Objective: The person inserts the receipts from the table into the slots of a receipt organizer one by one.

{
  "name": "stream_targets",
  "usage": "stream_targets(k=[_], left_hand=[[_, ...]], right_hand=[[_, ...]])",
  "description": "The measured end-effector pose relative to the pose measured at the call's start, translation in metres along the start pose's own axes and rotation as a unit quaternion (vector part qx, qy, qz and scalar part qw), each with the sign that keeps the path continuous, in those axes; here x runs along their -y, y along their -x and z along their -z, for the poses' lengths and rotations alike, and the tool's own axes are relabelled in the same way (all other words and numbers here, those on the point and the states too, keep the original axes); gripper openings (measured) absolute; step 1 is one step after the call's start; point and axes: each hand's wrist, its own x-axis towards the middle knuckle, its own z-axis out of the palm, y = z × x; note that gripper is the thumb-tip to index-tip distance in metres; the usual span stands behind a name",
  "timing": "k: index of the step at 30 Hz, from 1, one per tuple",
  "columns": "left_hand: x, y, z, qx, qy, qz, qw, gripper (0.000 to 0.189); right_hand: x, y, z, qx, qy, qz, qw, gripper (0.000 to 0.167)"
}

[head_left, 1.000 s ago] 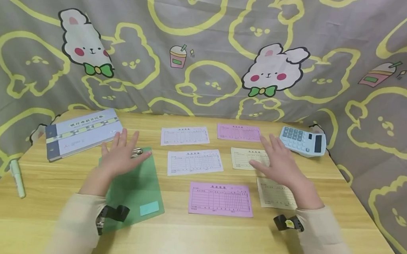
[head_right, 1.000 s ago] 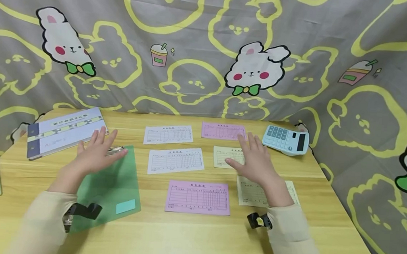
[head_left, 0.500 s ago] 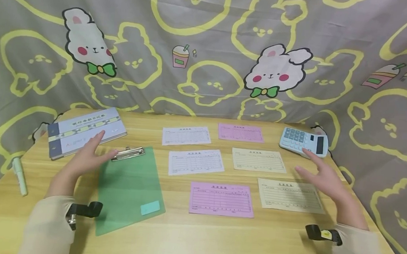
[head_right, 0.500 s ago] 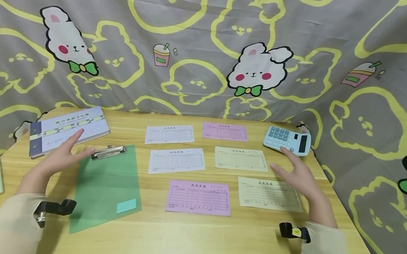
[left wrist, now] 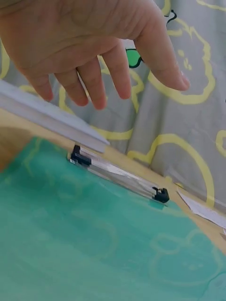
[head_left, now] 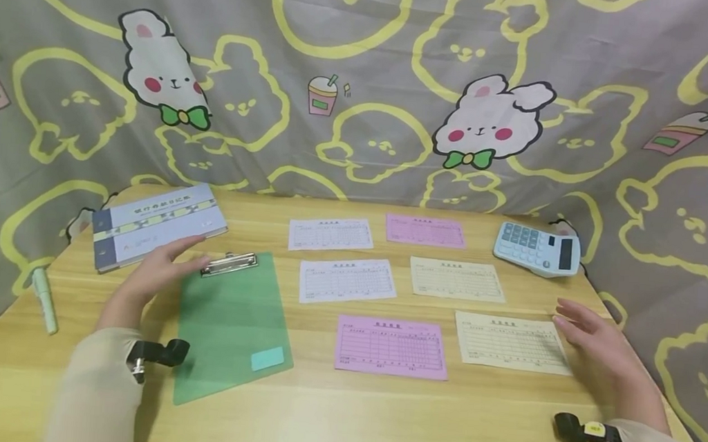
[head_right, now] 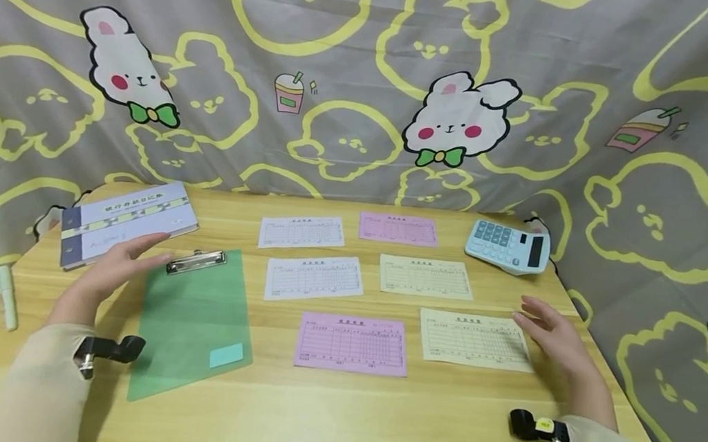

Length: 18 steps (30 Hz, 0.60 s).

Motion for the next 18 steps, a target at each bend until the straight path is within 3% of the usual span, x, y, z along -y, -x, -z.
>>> stream_targets(k=[5, 10, 18], left_hand=[[0.006, -0.009, -0.01, -0.015, 0.066, -0.019, 0.9975, 0.067], [0.015, -0.015, -0.025, -0.027, 0.118, -0.025, 0.9924, 0.065], [0.033, -0.013, -0.039, -0.076, 0.035, -0.009, 0.9964, 0.058]], right_hand=[[-0.015, 0.0, -0.005, -0.018, -0.07, 0.002, 0.9974, 0.051], [-0.019, 0.003, -0.008, -0.035, -0.044, -0.021, 0.9982, 0.053], [-0.018, -0.001, -0.014, -0.041, 0.043, -0.051, 0.997, 0.055]])
